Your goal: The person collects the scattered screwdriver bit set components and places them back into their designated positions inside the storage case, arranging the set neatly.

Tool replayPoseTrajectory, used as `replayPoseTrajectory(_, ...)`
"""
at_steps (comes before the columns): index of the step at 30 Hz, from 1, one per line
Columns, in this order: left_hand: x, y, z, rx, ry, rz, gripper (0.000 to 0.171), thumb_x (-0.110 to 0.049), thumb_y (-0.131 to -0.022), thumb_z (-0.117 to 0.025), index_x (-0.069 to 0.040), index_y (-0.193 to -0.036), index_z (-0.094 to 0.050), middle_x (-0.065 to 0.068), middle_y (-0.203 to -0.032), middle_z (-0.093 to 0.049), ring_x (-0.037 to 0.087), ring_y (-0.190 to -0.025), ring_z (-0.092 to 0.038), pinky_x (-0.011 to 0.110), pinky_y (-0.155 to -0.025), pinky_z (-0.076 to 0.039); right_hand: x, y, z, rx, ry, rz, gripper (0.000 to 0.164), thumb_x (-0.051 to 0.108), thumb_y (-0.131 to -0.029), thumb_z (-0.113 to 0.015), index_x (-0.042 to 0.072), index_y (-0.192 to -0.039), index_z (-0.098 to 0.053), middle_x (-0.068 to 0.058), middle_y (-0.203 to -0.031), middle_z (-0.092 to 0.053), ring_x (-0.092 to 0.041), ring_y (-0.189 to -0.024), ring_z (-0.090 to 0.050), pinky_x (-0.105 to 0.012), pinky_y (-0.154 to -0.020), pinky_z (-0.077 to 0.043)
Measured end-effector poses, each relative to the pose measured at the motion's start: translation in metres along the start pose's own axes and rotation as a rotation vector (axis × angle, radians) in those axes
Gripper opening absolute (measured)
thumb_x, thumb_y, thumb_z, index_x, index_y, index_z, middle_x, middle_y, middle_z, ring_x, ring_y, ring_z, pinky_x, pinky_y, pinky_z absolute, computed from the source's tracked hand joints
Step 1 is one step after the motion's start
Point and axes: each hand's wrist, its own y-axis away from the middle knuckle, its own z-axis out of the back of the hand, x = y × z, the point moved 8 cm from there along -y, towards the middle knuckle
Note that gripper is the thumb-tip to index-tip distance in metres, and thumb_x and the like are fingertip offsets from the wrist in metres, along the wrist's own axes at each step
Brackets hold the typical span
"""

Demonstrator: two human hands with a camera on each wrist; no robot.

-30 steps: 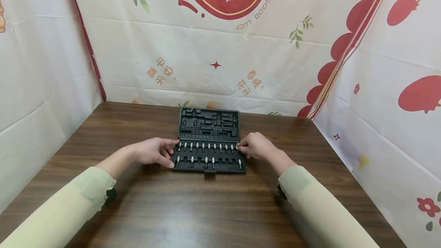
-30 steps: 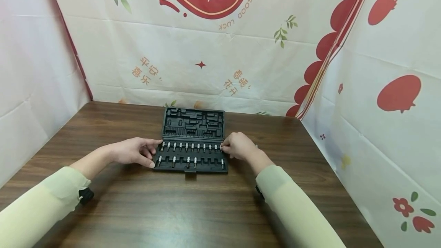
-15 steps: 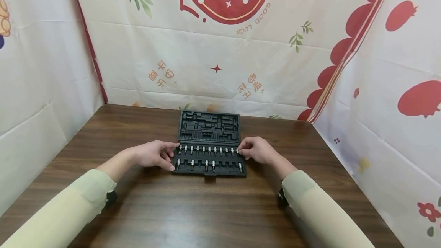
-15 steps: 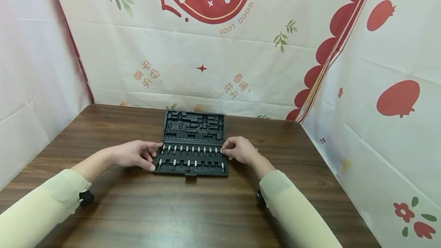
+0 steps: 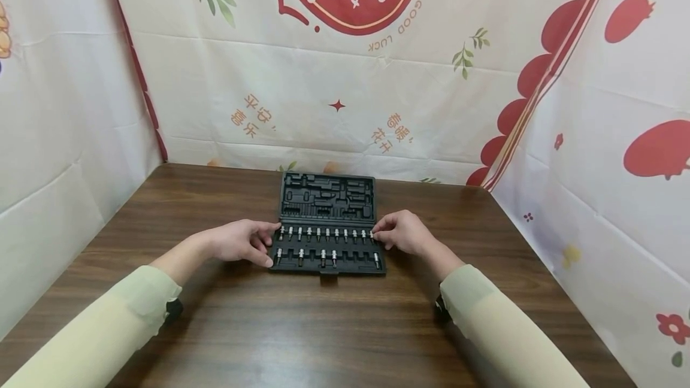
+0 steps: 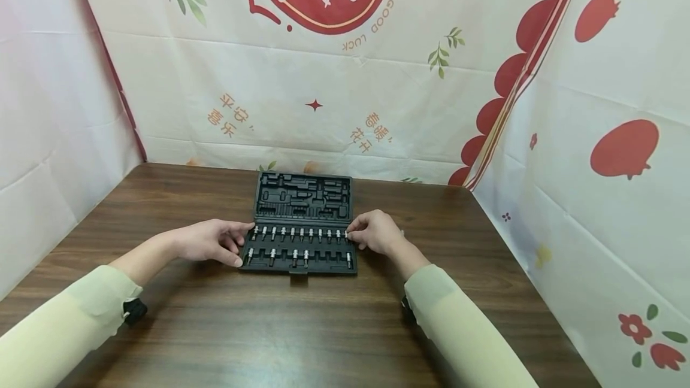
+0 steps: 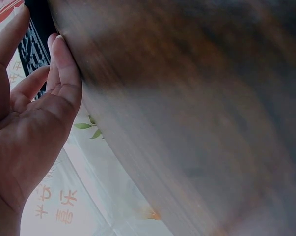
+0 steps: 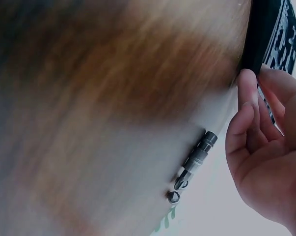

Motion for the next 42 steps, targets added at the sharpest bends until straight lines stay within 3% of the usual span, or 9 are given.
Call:
replayPoseTrajectory(5,0.000,0.000,-0.001,0.001,0.003,-0.004,0.096,-0.023,-0.095,-0.089,0.003,-0.169,-0.035,0.016,-0.132,-0.066,0.017,-0.110,-0.068,0.034,-0.095,-0.057,0.004,0.002,-0.001,0.005,0.093,0.003,0.012,0.015,-0.102,-0.080,0.014,-0.112,-0.086,-0.005,-0.105,-0.080,-0.014,-0.073,-0.071,-0.030,-0.069,-0.060)
replayPoseTrajectory(12,0.001,0.000,-0.003,-0.001,0.000,0.002,0.096,-0.024,-0.094,-0.089,0.003,-0.169,-0.036,0.015,-0.131,-0.067,0.017,-0.110,-0.068,0.034,-0.095,-0.056,0.011,0.008,-0.002,0.006,0.241,0.081,0.016,0.018,-0.105,-0.076,0.015,-0.116,-0.087,-0.005,-0.109,-0.083,-0.010,-0.068,-0.070,-0.030,-0.067,-0.057)
replayPoseTrajectory(23,0.001,-0.002,-0.002,0.000,-0.009,-0.004,0.095,-0.024,-0.094,-0.089,0.003,-0.169,-0.036,0.015,-0.130,-0.067,0.016,-0.109,-0.069,0.033,-0.095,-0.056,0.015,0.007,-0.006,0.038,0.283,0.099,0.014,0.017,-0.106,-0.075,0.013,-0.112,-0.087,-0.005,-0.110,-0.083,-0.011,-0.065,-0.068,-0.030,-0.066,-0.057)
replayPoseTrajectory(35,0.003,-0.001,0.000,-0.001,0.008,0.007,0.096,-0.024,-0.093,-0.090,0.003,-0.169,-0.037,0.015,-0.130,-0.066,0.017,-0.109,-0.068,0.033,-0.094,-0.056,0.026,-0.002,-0.006,0.114,0.427,0.095,0.012,0.019,-0.106,-0.075,0.014,-0.109,-0.086,-0.003,-0.109,-0.080,-0.010,-0.067,-0.069,-0.033,-0.072,-0.058)
replayPoseTrajectory(42,0.003,-0.002,0.000,-0.006,0.008,-0.001,0.096,-0.023,-0.093,-0.090,0.003,-0.169,-0.037,0.015,-0.130,-0.067,0.017,-0.109,-0.069,0.033,-0.095,-0.057,0.025,-0.003,-0.003,0.111,0.425,0.088,0.011,0.020,-0.106,-0.076,0.016,-0.108,-0.086,-0.002,-0.106,-0.079,-0.010,-0.069,-0.069,-0.032,-0.070,-0.057)
